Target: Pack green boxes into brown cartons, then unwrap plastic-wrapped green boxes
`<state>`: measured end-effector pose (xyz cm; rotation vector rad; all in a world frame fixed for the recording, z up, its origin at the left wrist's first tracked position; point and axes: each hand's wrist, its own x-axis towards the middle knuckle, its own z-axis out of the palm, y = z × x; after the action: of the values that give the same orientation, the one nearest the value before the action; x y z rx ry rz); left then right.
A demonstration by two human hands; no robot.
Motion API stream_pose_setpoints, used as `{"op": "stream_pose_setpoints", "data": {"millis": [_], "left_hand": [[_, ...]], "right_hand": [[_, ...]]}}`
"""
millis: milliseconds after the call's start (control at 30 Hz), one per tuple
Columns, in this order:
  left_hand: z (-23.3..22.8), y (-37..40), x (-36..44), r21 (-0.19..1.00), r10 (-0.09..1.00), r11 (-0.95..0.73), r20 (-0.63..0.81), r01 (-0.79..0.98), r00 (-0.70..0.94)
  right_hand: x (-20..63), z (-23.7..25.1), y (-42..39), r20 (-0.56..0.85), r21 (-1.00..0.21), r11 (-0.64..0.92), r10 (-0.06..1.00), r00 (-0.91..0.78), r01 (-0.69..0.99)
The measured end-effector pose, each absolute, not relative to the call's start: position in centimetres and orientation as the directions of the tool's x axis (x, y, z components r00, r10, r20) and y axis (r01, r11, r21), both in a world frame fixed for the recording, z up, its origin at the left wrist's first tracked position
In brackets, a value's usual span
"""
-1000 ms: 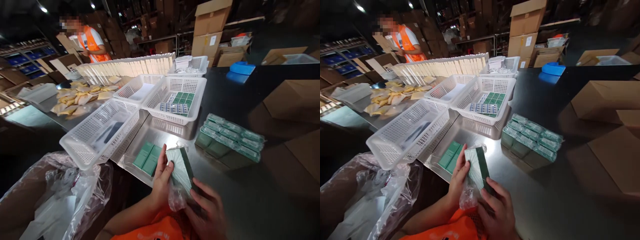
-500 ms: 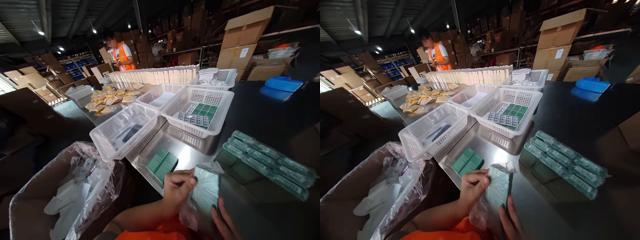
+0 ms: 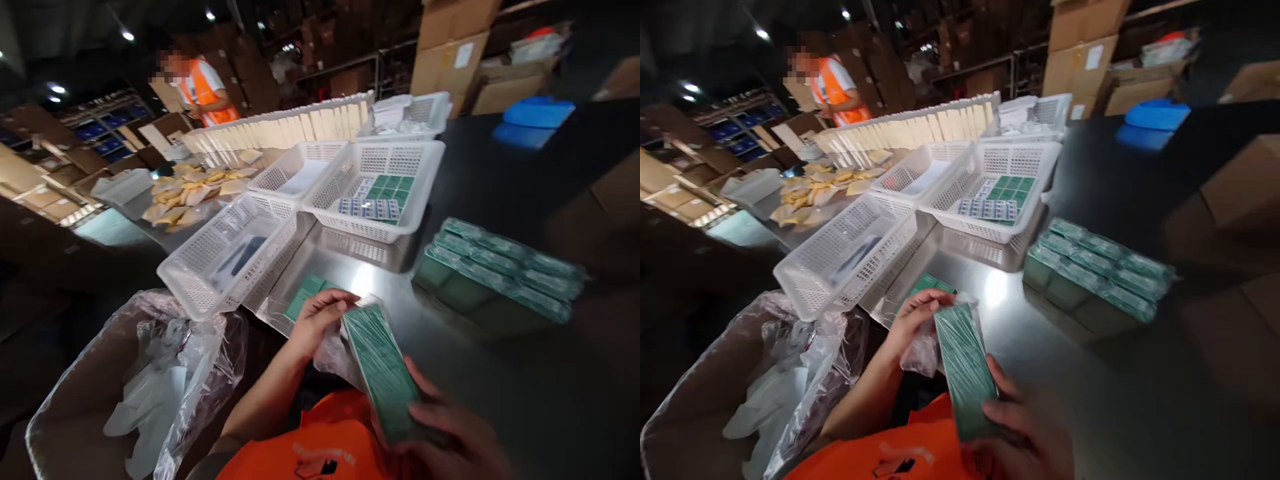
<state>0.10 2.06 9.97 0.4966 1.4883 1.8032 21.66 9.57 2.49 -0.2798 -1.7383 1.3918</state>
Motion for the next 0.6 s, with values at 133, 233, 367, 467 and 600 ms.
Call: {"op": "stream_pose_setpoints", "data": {"millis": [133,233,367,467,600], "left_hand": [[10.0,1.3,-1.5,0.943,0.776,0.113,-0.281,-0.315,-0.564],[10.3,1.2,-1.8,0.973,0.777,0.061,-0.187,-0.223,-0.601],[10.8,1.3,-1.3,0.989,0.731,-0.021,-0.085,-0.148,-0.677],[11.1,1.1,-1.3,0.988,0.738,-0.021,-0.087,-0.152,-0.67],[11.4,0.4,-2.1,0.987,0.801,0.065,-0.138,-0.144,-0.583]], "right_hand": [[21.1,3.2,8.5,0.368,-0.882,0.013,0.644,-0.671,-0.472],[20.9,3.7,8.0,0.365,-0.845,-0.105,0.603,-0.709,-0.524],[20.9,4.2,8.0,0.426,-0.864,0.048,0.598,-0.679,-0.501],[21.0,4.4,8.4,0.443,-0.871,0.134,0.627,-0.64,-0.472],[21.3,4.0,8.7,0.413,-0.879,0.117,0.671,-0.616,-0.462]]}}
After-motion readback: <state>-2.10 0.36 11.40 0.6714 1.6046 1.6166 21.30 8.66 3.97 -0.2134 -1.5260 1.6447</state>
